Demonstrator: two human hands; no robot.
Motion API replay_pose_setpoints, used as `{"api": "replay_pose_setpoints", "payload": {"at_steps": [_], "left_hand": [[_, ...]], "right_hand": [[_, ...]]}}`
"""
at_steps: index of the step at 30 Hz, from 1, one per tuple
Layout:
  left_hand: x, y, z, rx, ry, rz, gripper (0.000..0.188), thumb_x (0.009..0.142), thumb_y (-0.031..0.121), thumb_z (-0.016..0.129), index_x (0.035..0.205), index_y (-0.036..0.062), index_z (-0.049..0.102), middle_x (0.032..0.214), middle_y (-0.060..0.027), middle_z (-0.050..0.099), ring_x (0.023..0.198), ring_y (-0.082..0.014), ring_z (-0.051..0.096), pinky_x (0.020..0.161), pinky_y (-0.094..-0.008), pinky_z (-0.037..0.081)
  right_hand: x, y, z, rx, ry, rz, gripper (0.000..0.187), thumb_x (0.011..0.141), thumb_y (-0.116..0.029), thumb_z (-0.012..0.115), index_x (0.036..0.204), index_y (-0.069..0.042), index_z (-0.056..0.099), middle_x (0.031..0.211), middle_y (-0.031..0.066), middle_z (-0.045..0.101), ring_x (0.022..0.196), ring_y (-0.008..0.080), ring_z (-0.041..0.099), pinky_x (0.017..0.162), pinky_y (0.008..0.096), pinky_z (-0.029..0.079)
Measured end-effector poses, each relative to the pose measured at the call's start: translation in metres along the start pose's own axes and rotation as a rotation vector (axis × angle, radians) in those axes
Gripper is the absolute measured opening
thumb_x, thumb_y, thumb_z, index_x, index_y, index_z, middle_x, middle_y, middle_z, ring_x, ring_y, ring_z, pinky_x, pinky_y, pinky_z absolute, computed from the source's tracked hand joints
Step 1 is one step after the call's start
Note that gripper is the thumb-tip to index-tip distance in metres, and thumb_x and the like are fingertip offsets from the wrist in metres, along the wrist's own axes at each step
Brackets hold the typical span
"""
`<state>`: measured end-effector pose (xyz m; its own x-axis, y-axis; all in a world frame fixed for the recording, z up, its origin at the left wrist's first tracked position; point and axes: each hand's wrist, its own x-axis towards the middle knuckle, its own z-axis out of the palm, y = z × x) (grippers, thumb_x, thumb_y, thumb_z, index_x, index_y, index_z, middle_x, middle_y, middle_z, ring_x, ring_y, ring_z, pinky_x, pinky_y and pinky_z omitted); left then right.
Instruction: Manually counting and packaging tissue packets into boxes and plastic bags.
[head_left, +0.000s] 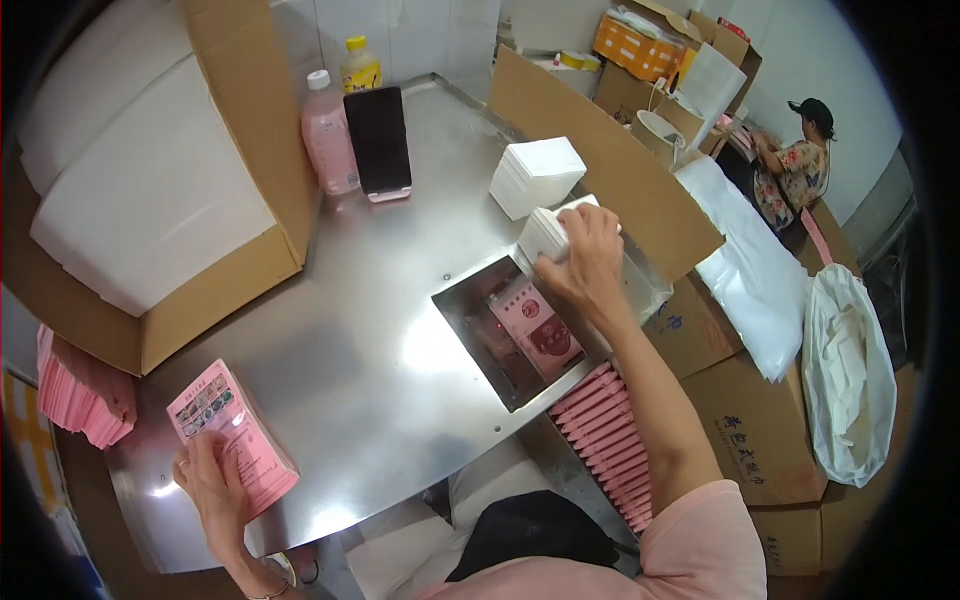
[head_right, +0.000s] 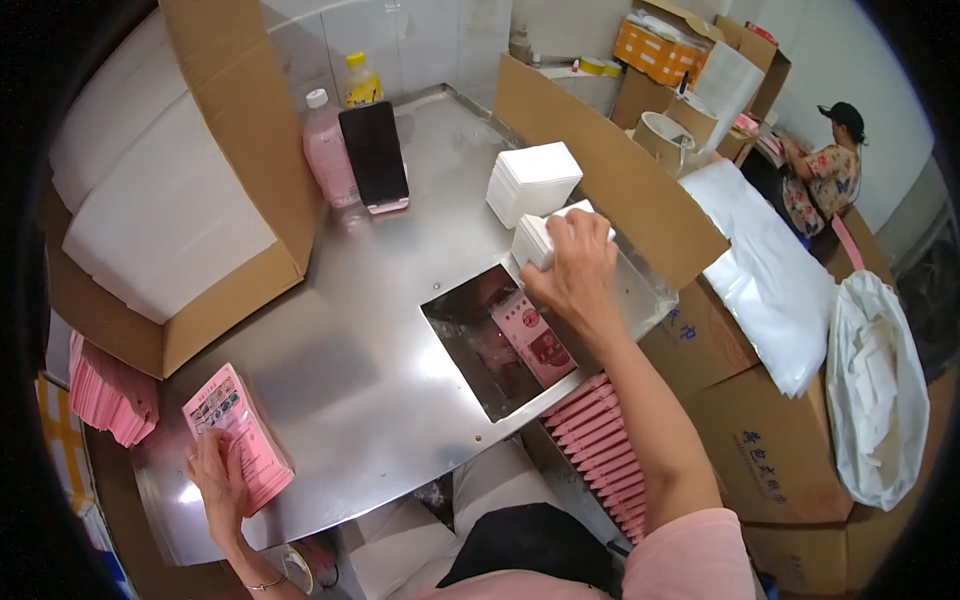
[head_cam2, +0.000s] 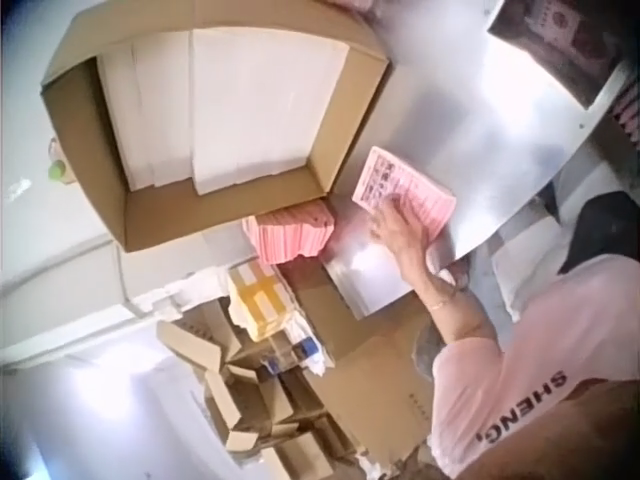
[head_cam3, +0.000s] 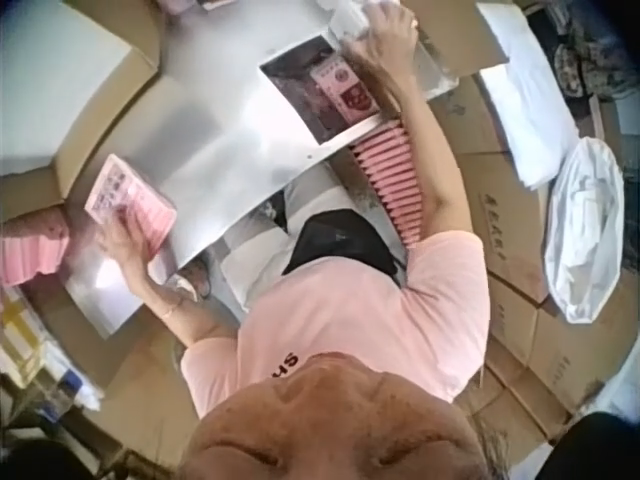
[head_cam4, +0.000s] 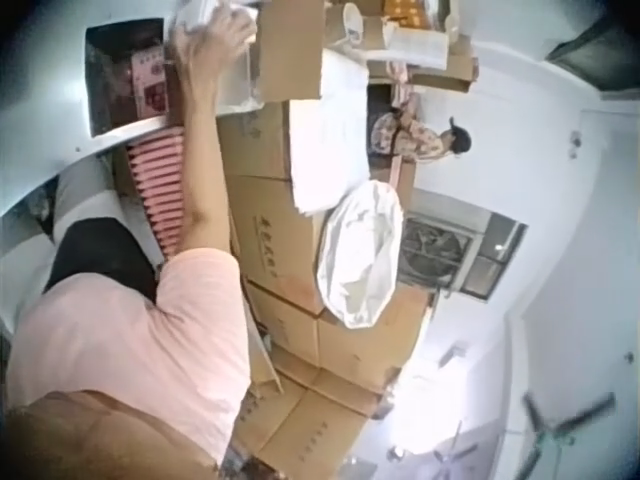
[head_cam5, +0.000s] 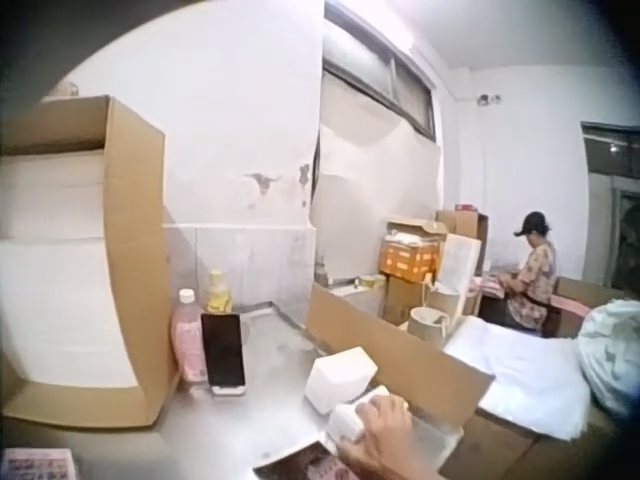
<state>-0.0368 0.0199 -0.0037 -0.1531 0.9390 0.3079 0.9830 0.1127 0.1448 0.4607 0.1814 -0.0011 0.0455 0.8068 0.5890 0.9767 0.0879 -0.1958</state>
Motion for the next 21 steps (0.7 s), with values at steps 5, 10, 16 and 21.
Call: {"api": "replay_pose_setpoints", "payload": {"at_steps": [5,10,16,21], "left_hand": [[0.009,0.001,-0.006,0.019,0.007,0.085,0.009,0.091,0.006,0.057,0.1,0.0057,0.056,0.094,-0.0114,0.058,0.095,-0.0328,0.054,0.097,-0.0493,0.035],[0.01,0.131,-0.009,-0.69,0.059,0.274,0.011,0.088,0.005,0.061,0.099,0.0071,0.059,0.091,-0.0135,0.056,0.089,-0.0307,0.056,0.085,-0.0464,0.041],[-0.009,0.178,0.043,-0.306,0.012,0.448,0.014,0.084,0.003,0.066,0.096,0.0043,0.058,0.096,-0.0154,0.056,0.091,-0.0353,0.053,0.079,-0.0443,0.041],[-0.019,0.208,0.054,-0.601,-0.085,0.637,0.029,0.077,0.009,0.07,0.103,0.0014,0.059,0.118,-0.0226,0.054,0.108,-0.0399,0.054,0.086,-0.0509,0.044]], "right_hand": [[-0.018,-0.002,-0.021,-0.117,0.148,-0.053,0.039,0.074,-0.028,0.071,0.106,-0.005,0.066,0.107,0.0132,0.059,0.106,0.032,0.053,0.092,0.0492,0.041],[-0.003,-0.008,-0.029,-0.171,0.031,-0.049,0.019,0.087,-0.019,0.063,0.093,-0.003,0.072,0.09,0.0123,0.064,0.09,0.0309,0.06,0.086,0.0447,0.043],[-0.014,0.006,-0.028,-0.004,0.082,-0.089,0.02,0.082,-0.007,0.062,0.099,-0.003,0.072,0.093,0.0133,0.064,0.091,0.0326,0.06,0.085,0.0452,0.044],[-0.03,-0.022,-0.028,0.013,0.151,-0.185,0.043,0.077,0.0,0.06,0.12,-0.003,0.065,0.112,0.0166,0.063,0.1,0.0374,0.058,0.088,0.0486,0.045]]}}
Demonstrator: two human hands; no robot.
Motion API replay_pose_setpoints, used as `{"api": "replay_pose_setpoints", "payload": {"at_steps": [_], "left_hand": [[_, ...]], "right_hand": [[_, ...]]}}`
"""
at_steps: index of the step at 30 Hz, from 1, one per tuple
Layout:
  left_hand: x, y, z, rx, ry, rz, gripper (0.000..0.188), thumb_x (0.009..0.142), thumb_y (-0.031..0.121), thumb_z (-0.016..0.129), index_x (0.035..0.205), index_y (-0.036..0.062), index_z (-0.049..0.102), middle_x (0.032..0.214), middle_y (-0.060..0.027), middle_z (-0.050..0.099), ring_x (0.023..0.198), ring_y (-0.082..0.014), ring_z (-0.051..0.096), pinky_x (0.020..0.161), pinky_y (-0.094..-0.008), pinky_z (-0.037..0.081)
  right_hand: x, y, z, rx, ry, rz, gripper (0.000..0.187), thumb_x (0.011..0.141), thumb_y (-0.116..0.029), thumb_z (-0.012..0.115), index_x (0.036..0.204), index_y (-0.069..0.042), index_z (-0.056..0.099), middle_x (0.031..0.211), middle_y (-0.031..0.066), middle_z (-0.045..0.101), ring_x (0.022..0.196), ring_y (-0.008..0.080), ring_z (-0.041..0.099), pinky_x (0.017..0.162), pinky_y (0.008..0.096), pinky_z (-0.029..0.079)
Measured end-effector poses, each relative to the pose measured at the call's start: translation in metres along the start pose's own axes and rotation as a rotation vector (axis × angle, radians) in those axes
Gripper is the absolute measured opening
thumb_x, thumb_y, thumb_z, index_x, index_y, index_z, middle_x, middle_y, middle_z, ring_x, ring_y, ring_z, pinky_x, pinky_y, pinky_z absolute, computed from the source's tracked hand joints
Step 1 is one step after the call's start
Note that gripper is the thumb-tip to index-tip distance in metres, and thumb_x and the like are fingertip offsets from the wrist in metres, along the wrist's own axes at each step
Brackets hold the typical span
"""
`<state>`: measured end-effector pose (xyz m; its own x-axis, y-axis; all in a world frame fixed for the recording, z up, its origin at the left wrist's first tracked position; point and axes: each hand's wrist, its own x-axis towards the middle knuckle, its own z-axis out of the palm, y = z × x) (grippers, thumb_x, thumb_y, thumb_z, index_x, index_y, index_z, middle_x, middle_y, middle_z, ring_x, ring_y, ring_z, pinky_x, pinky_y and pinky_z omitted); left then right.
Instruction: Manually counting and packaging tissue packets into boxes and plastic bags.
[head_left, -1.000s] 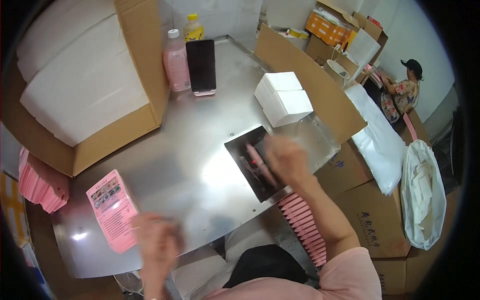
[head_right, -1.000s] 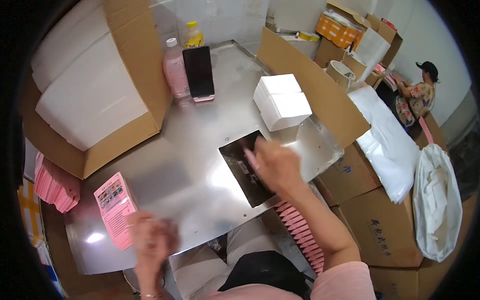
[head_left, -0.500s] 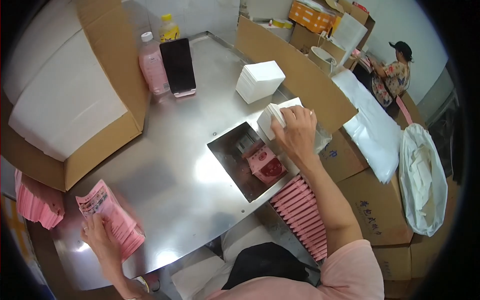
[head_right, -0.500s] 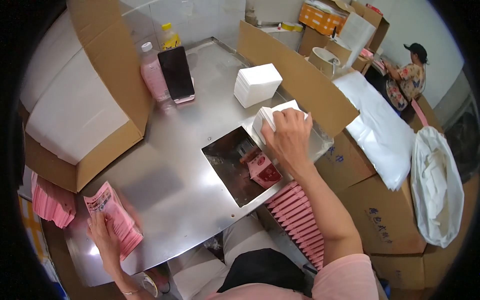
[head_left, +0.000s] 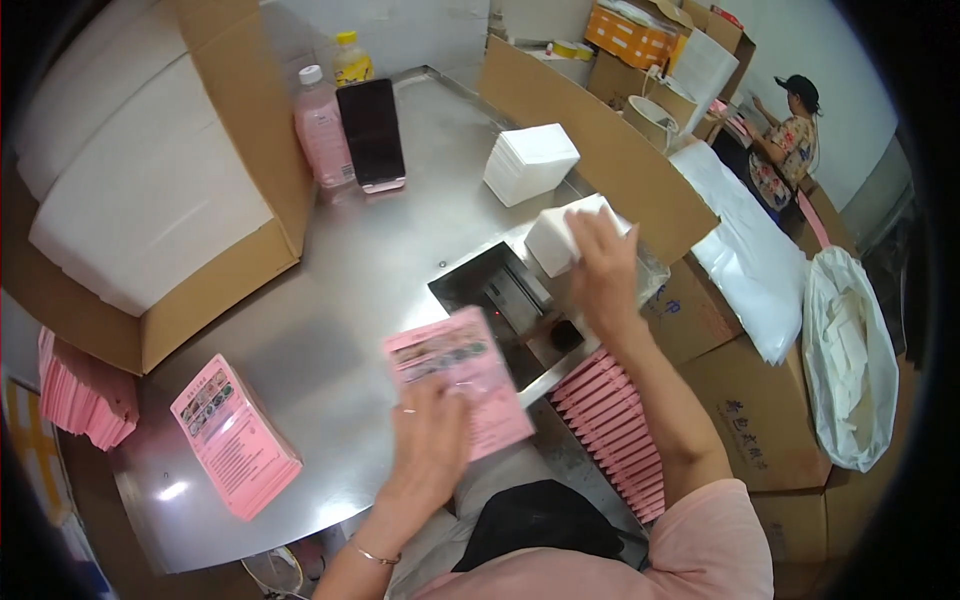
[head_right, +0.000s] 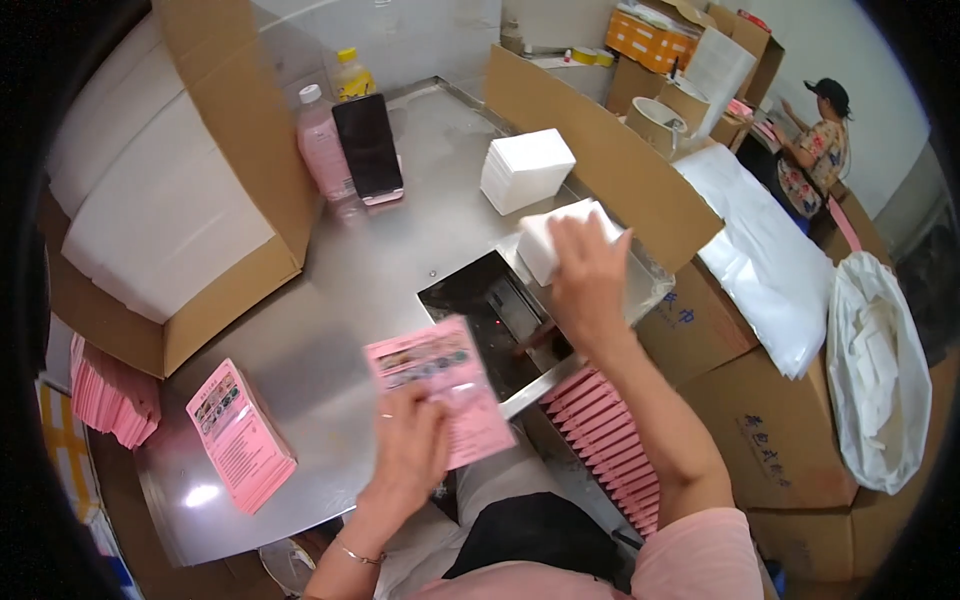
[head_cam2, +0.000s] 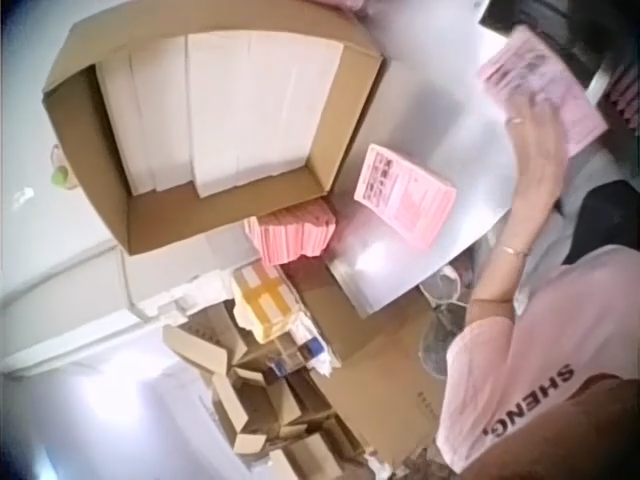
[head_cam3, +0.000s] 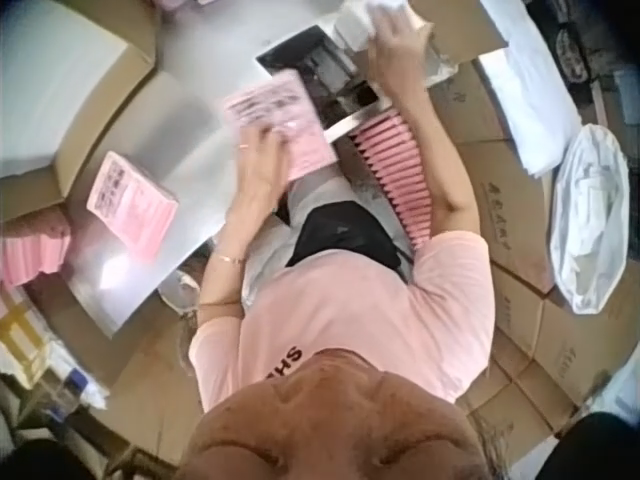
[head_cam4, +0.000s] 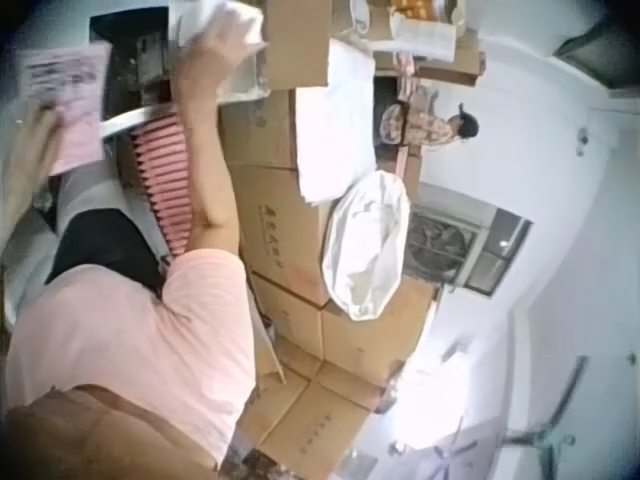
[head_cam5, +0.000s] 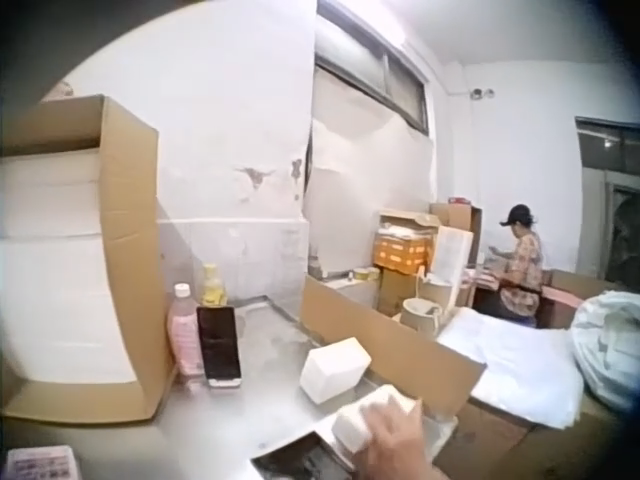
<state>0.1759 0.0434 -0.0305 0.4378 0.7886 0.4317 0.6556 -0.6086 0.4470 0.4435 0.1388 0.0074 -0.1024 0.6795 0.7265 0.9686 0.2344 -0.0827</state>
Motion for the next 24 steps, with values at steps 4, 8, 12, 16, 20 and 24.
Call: {"api": "replay_pose_setpoints", "payload": {"at_steps": [4,8,12,16,20,24], "left_hand": [[-0.001,-0.017,-0.015,-0.101,-0.027,0.014,0.069,0.066,0.024,0.081,0.127,-0.0002,0.057,0.142,-0.0287,0.045,0.134,-0.0442,0.044,0.1,-0.0528,0.041],[-0.001,-0.009,-0.017,0.121,0.015,-0.125,0.08,0.064,0.03,0.083,0.133,0.0012,0.054,0.149,-0.0294,0.038,0.137,-0.048,0.038,0.106,-0.0596,0.032],[0.015,0.0,-0.014,0.273,0.051,-0.195,0.079,0.067,0.038,0.081,0.133,0.0032,0.054,0.15,-0.0284,0.037,0.14,-0.0475,0.034,0.102,-0.061,0.032],[0.003,-0.004,-0.026,0.359,-0.011,-0.221,0.071,0.071,0.045,0.077,0.13,0.0111,0.059,0.143,-0.0259,0.044,0.124,-0.0445,0.045,0.093,-0.0524,0.035],[0.006,-0.005,-0.016,0.423,0.07,-0.309,0.062,0.074,0.048,0.075,0.125,0.015,0.062,0.132,-0.0233,0.047,0.099,-0.0388,0.047,0.09,-0.0535,0.034],[0.008,-0.003,-0.013,0.44,0.12,-0.236,0.054,0.078,0.046,0.074,0.119,0.0118,0.064,0.123,-0.0214,0.052,0.103,-0.0378,0.046,0.09,-0.0499,0.033]], "right_hand": [[-0.081,-0.097,-0.03,0.343,-0.295,-0.498,0.048,0.079,-0.013,0.062,0.126,-0.005,0.061,0.121,0.0163,0.062,0.116,0.0388,0.056,0.106,0.0643,0.035],[-0.064,-0.101,0.005,0.299,-0.288,-0.497,0.049,0.079,-0.021,0.064,0.125,-0.006,0.062,0.119,0.0144,0.062,0.116,0.035,0.059,0.108,0.0689,0.03],[-0.021,-0.129,-0.005,0.214,-0.587,-0.458,0.034,0.078,-0.015,0.063,0.109,-0.003,0.064,0.108,0.0121,0.064,0.096,0.0307,0.064,0.103,0.0646,0.039],[-0.036,-0.09,-0.023,0.353,-0.106,-0.362,0.028,0.073,-0.008,0.065,0.099,-0.001,0.061,0.1,0.0144,0.063,0.09,0.0352,0.062,0.088,0.0448,0.048],[0.018,-0.015,-0.02,-0.295,-0.085,0.018,0.032,0.087,-0.016,0.068,0.112,0.003,0.063,0.091,0.015,0.058,0.088,0.0329,0.056,0.079,0.0455,0.045],[0.001,0.017,0.004,-0.107,-0.086,0.128,0.014,0.089,-0.015,0.065,0.089,-0.002,0.07,0.085,0.0139,0.056,0.086,0.0313,0.055,0.076,0.0435,0.046]]}}
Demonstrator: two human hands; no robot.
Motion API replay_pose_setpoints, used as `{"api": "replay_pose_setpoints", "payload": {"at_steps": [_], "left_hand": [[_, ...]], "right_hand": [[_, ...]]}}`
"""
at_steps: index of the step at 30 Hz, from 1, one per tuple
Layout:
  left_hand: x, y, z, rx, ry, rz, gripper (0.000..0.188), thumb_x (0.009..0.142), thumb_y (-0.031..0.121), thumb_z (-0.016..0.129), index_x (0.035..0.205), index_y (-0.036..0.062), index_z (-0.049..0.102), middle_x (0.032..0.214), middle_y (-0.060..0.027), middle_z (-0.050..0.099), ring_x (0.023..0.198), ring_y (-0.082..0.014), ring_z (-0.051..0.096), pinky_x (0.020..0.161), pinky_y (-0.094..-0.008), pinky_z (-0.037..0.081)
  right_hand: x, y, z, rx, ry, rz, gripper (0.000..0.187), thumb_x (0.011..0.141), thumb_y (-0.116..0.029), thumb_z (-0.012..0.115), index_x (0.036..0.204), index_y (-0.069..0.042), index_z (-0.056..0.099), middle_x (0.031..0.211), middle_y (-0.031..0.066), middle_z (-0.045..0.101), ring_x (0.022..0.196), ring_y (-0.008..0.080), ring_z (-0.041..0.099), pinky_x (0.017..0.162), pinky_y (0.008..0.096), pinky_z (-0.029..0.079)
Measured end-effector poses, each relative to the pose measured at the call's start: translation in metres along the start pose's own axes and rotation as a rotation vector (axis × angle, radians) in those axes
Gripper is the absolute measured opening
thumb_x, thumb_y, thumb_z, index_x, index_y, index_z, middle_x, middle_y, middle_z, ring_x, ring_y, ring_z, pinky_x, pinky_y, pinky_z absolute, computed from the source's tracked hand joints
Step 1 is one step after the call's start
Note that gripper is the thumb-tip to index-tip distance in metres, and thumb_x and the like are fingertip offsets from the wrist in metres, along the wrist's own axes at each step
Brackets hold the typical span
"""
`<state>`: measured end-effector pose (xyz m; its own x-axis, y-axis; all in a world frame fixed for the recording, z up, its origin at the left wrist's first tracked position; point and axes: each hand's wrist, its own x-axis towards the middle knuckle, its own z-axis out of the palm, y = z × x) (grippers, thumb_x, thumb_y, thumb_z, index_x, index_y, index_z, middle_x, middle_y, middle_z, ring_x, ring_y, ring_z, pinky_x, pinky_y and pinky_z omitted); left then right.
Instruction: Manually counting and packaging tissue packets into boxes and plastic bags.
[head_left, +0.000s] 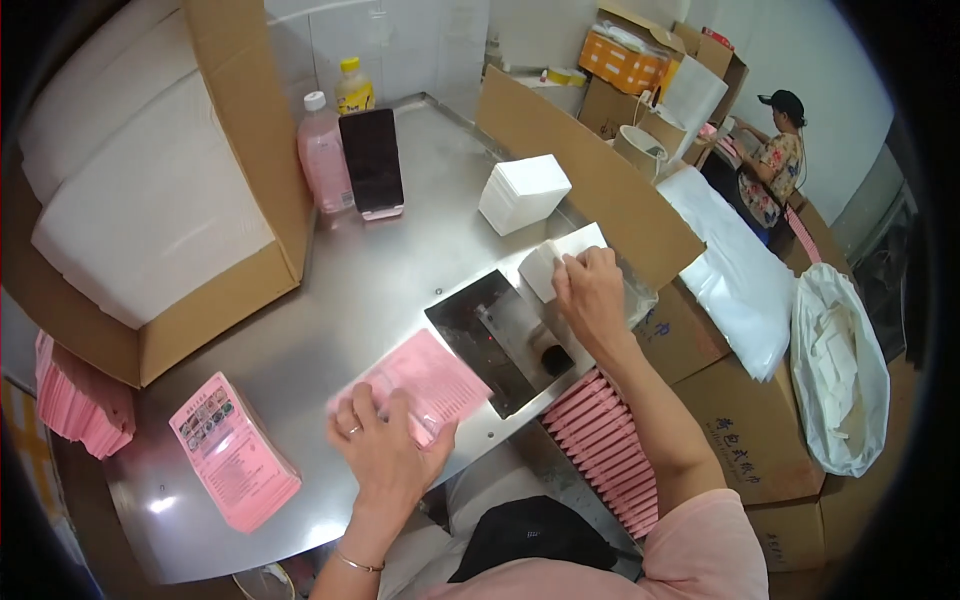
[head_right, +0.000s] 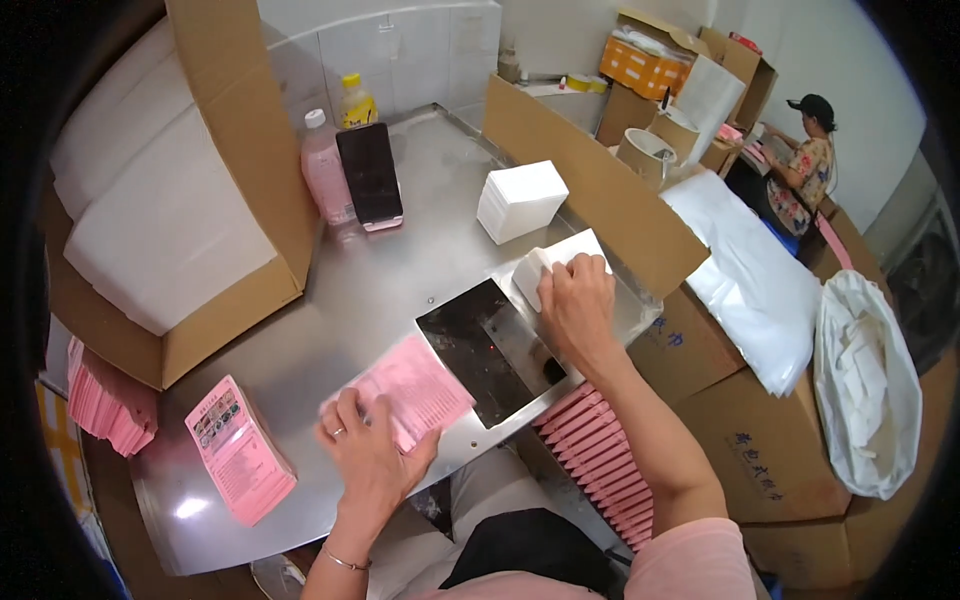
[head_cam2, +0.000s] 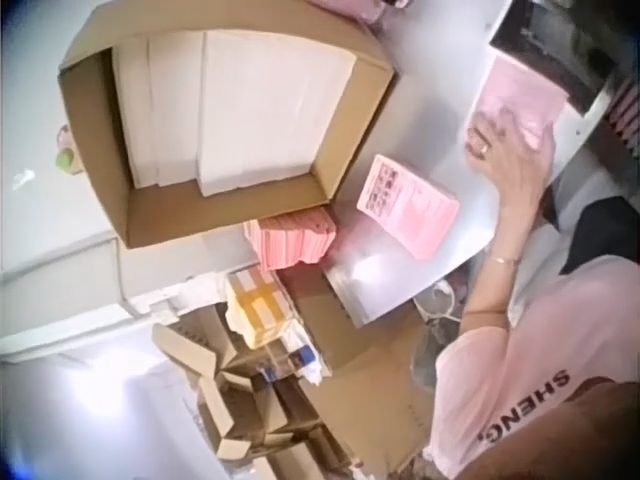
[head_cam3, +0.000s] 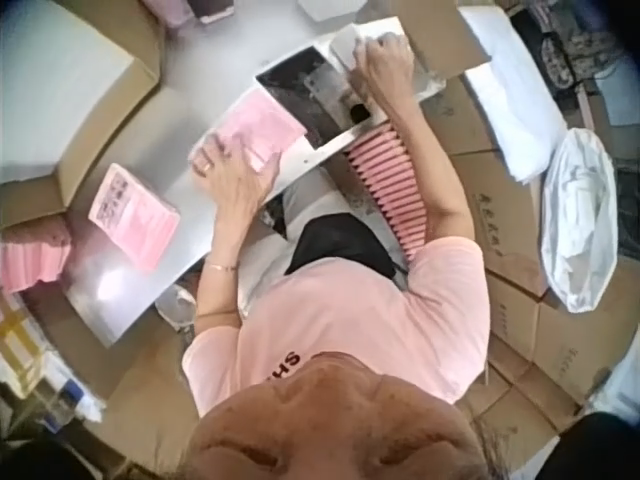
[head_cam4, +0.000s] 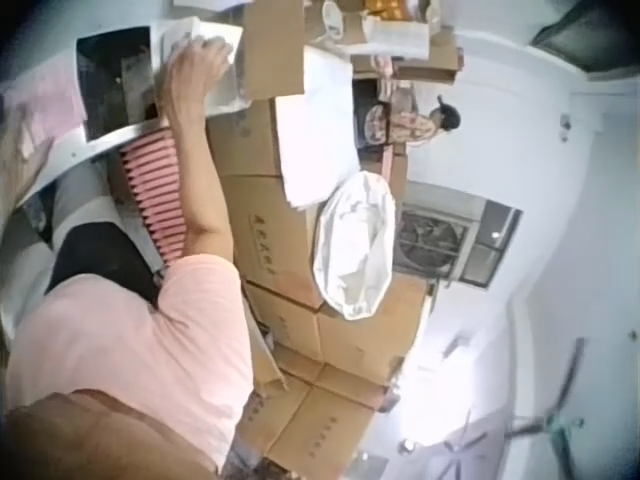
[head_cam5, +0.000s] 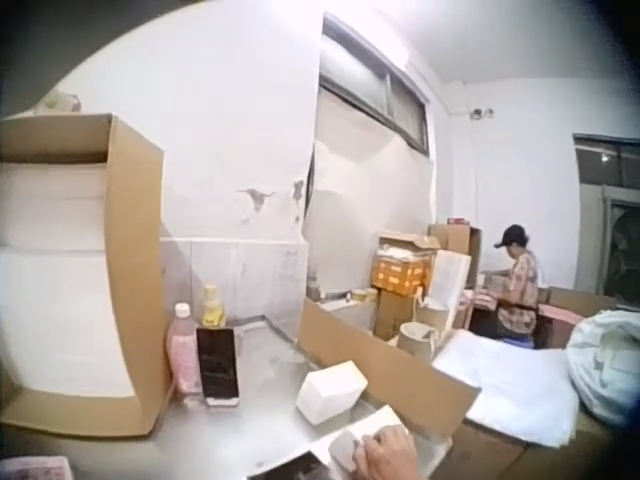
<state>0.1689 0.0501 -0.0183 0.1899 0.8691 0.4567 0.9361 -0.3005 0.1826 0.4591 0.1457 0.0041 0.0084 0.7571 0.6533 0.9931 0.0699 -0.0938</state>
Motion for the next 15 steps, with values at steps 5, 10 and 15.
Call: {"api": "replay_pose_setpoints", "payload": {"at_steps": [5,10,15], "left_hand": [[0.003,0.002,-0.01,-0.111,-0.107,0.102,0.05,0.08,0.038,0.072,0.117,0.0047,0.063,0.119,-0.0185,0.055,0.098,-0.0356,0.048,0.085,-0.0502,0.038],[0.0,0.0,0.008,-0.369,-0.229,0.229,0.052,0.079,0.027,0.071,0.124,0.0032,0.06,0.11,-0.0164,0.055,0.095,-0.034,0.053,0.076,-0.0468,0.042],[0.009,-0.012,-0.018,-0.293,-0.172,0.142,0.061,0.077,0.017,0.069,0.135,0.0034,0.054,0.103,-0.0168,0.053,0.09,-0.0323,0.054,0.073,-0.0419,0.042]], "right_hand": [[0.007,0.006,-0.004,0.047,0.009,0.01,0.015,0.087,-0.01,0.064,0.097,-0.001,0.07,0.085,0.0135,0.057,0.087,0.0316,0.055,0.078,0.0442,0.047],[-0.021,-0.01,0.004,0.153,0.099,-0.26,0.039,0.084,-0.001,0.06,0.123,0.003,0.061,0.117,0.0195,0.063,0.108,0.0395,0.059,0.095,0.0454,0.047],[-0.103,-0.115,-0.044,0.561,-0.203,-0.842,0.035,0.082,-0.016,0.067,0.112,0.0,0.062,0.12,0.0235,0.06,0.113,0.0424,0.059,0.108,0.0609,0.036]]}}
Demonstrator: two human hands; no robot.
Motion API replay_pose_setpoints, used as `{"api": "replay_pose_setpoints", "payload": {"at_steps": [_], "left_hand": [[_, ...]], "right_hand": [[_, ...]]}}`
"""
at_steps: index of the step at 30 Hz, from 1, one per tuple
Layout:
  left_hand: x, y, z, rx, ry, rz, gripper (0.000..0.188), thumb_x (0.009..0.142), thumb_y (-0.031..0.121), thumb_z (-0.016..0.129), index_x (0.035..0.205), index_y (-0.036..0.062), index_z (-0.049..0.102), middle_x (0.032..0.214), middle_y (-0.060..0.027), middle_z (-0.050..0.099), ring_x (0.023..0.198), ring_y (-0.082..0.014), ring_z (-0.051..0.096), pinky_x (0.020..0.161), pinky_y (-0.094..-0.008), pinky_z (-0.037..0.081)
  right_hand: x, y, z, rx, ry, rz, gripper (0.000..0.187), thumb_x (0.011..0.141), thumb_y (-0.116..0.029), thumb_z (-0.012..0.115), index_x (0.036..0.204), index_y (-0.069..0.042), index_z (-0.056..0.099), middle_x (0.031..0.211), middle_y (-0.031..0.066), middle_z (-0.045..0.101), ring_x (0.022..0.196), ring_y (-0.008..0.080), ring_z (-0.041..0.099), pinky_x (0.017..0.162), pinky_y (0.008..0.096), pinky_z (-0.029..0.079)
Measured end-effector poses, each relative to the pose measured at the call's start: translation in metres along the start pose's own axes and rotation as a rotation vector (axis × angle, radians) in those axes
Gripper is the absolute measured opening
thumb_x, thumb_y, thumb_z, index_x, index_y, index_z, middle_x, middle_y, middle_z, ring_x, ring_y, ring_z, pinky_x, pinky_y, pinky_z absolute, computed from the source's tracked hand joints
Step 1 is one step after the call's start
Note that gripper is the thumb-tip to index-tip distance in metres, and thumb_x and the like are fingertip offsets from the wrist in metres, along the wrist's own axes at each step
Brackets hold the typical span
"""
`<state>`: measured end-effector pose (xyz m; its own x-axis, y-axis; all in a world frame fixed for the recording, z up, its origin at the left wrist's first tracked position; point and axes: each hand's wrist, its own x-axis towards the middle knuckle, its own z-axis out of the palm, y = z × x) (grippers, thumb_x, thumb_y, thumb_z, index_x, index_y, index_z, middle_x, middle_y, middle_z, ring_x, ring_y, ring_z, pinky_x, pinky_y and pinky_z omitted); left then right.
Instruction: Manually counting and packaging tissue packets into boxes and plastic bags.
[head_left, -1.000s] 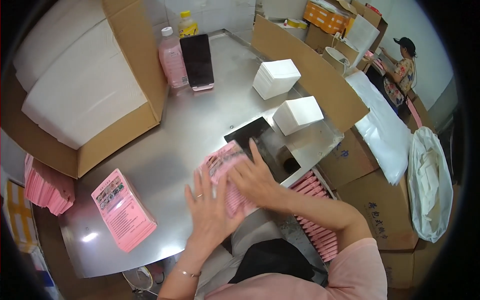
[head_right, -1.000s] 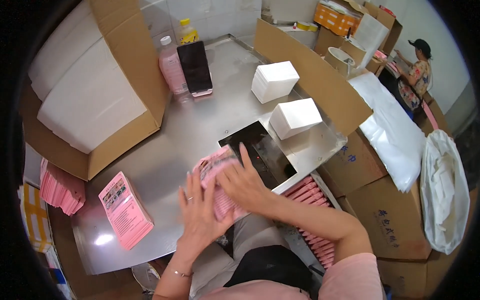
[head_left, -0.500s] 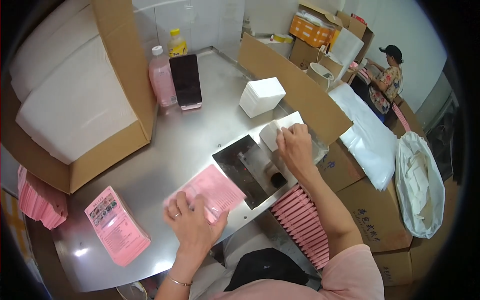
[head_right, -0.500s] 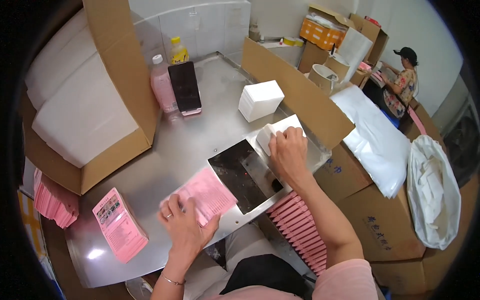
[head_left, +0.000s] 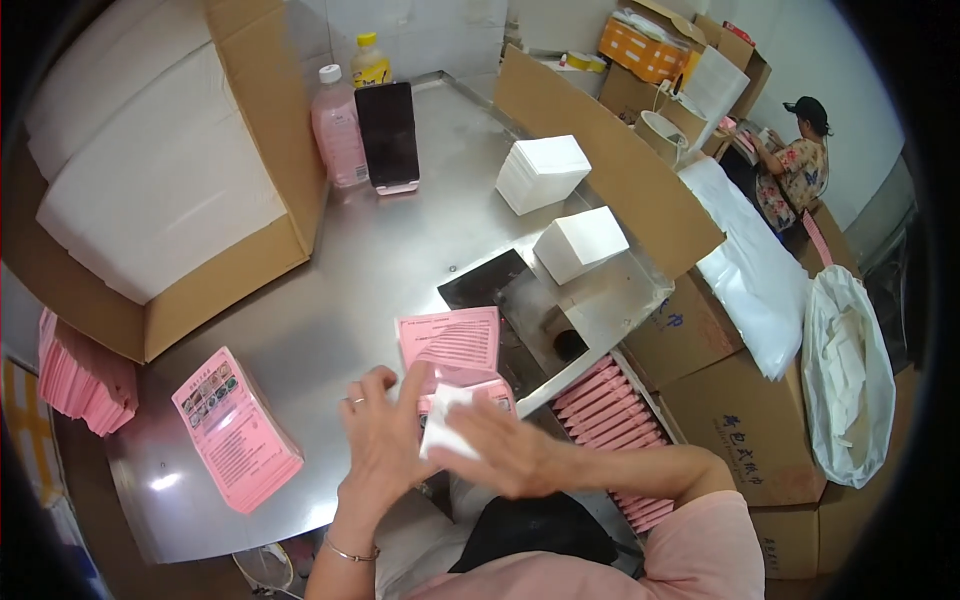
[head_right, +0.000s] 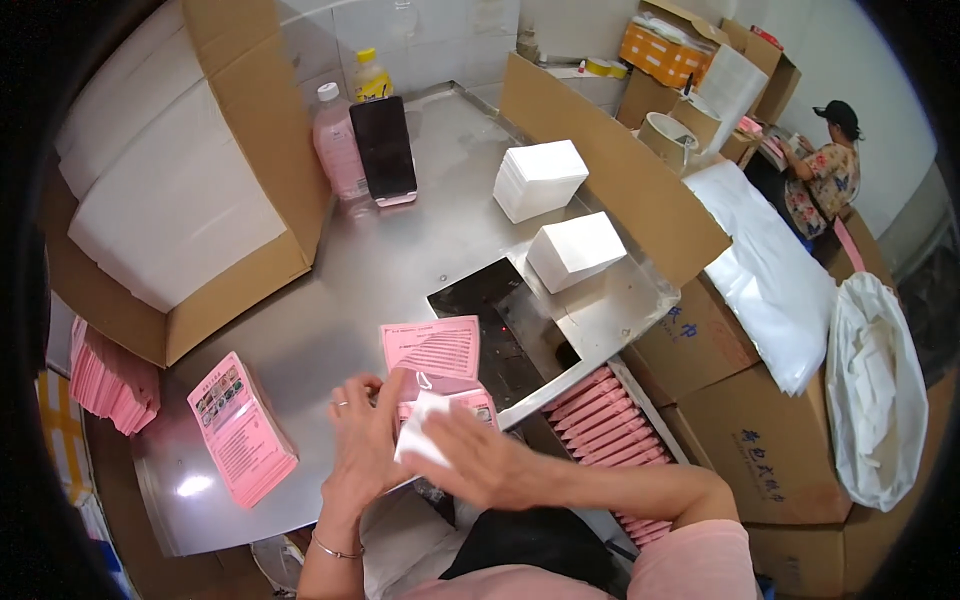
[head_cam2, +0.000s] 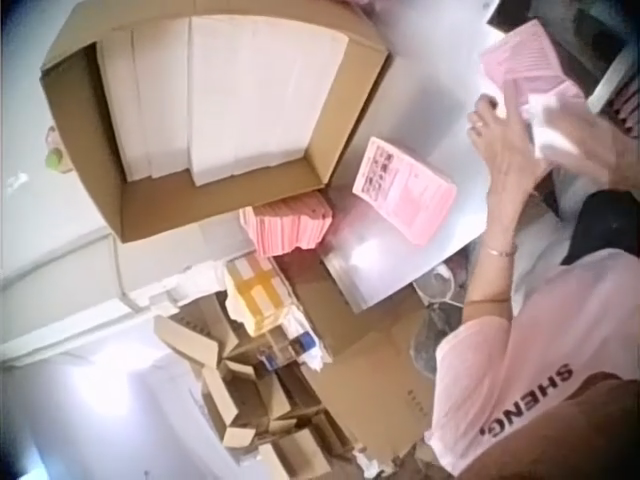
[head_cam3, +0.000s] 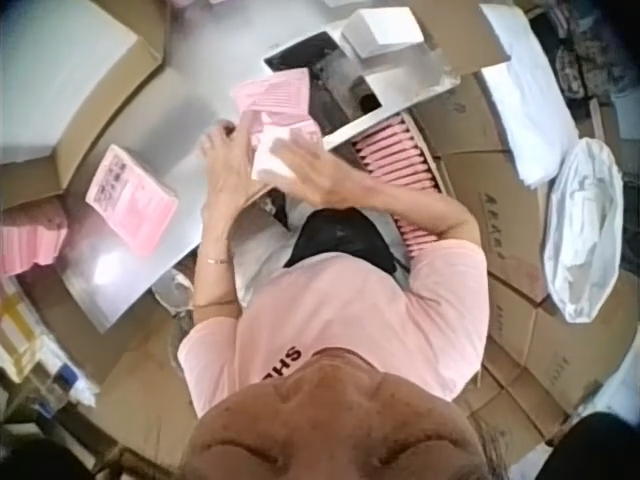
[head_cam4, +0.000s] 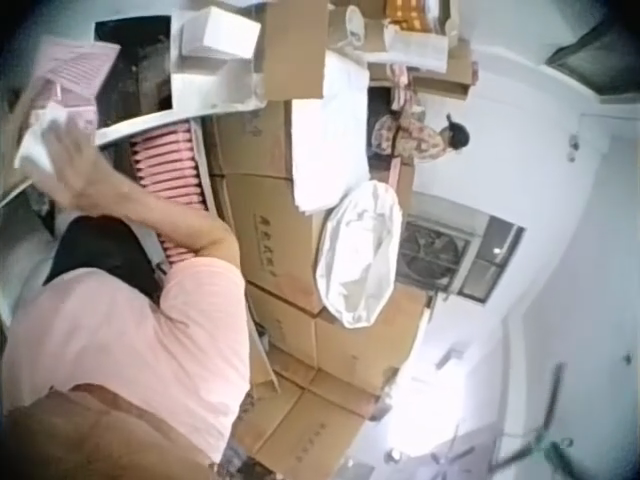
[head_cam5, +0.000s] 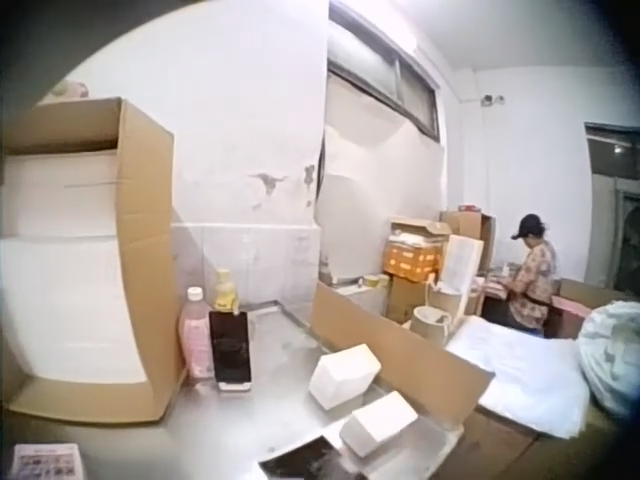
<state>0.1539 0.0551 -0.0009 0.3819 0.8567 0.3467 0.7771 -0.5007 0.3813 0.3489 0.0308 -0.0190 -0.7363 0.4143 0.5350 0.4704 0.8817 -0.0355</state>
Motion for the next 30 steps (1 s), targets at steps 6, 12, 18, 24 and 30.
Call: {"api": "replay_pose_setpoints", "payload": {"at_steps": [6,12,18,24,30], "left_hand": [[-0.003,0.02,0.009,-0.114,-0.053,-0.052,0.081,0.077,0.009,0.072,0.151,0.0078,0.038,0.097,-0.0164,0.052,0.088,-0.0335,0.054,0.077,-0.0417,0.043],[-0.044,-0.015,-0.024,-0.213,-0.015,0.035,0.036,0.073,0.003,0.068,0.109,0.0066,0.067,0.098,-0.0123,0.056,0.09,-0.0357,0.054,0.083,-0.0469,0.043],[-0.096,-0.094,-0.111,0.416,0.457,-0.406,0.022,0.081,0.014,0.062,0.101,0.0049,0.058,0.108,-0.0197,0.056,0.113,-0.0412,0.052,0.102,-0.0534,0.035],[-0.103,-0.123,-0.098,0.433,0.026,-0.444,0.016,0.092,0.006,0.054,0.107,0.0019,0.053,0.099,-0.0177,0.057,0.1,-0.0379,0.054,0.098,-0.0494,0.039],[-0.033,-0.025,-0.02,-0.032,0.152,-0.058,0.016,0.087,0.004,0.06,0.104,0.0026,0.057,0.097,-0.0164,0.056,0.091,-0.0353,0.056,0.079,-0.0421,0.047]], "right_hand": [[0.037,0.086,0.044,-0.158,-0.01,0.492,0.025,0.085,-0.021,0.066,0.102,-0.004,0.065,0.097,0.0191,0.061,0.097,0.0395,0.061,0.103,0.069,0.032],[-0.014,0.116,0.025,-0.041,-0.498,0.782,0.009,0.088,-0.01,0.059,0.09,-0.004,0.065,0.07,0.021,0.066,0.071,0.0407,0.069,0.06,0.0475,0.054],[0.017,0.116,-0.057,-0.699,0.288,0.625,0.017,0.086,-0.015,0.068,0.101,-0.006,0.067,0.093,0.0102,0.064,0.09,0.0288,0.06,0.078,0.045,0.045],[-0.026,0.163,-0.038,-0.604,0.152,0.834,0.017,0.087,-0.016,0.065,0.098,-0.004,0.07,0.091,0.0111,0.06,0.091,0.0293,0.057,0.077,0.0448,0.044],[-0.028,0.166,-0.048,-0.562,0.303,0.781,0.034,0.08,-0.001,0.065,0.114,-0.003,0.068,0.102,0.0158,0.063,0.1,0.0331,0.059,0.085,0.0441,0.047]]}}
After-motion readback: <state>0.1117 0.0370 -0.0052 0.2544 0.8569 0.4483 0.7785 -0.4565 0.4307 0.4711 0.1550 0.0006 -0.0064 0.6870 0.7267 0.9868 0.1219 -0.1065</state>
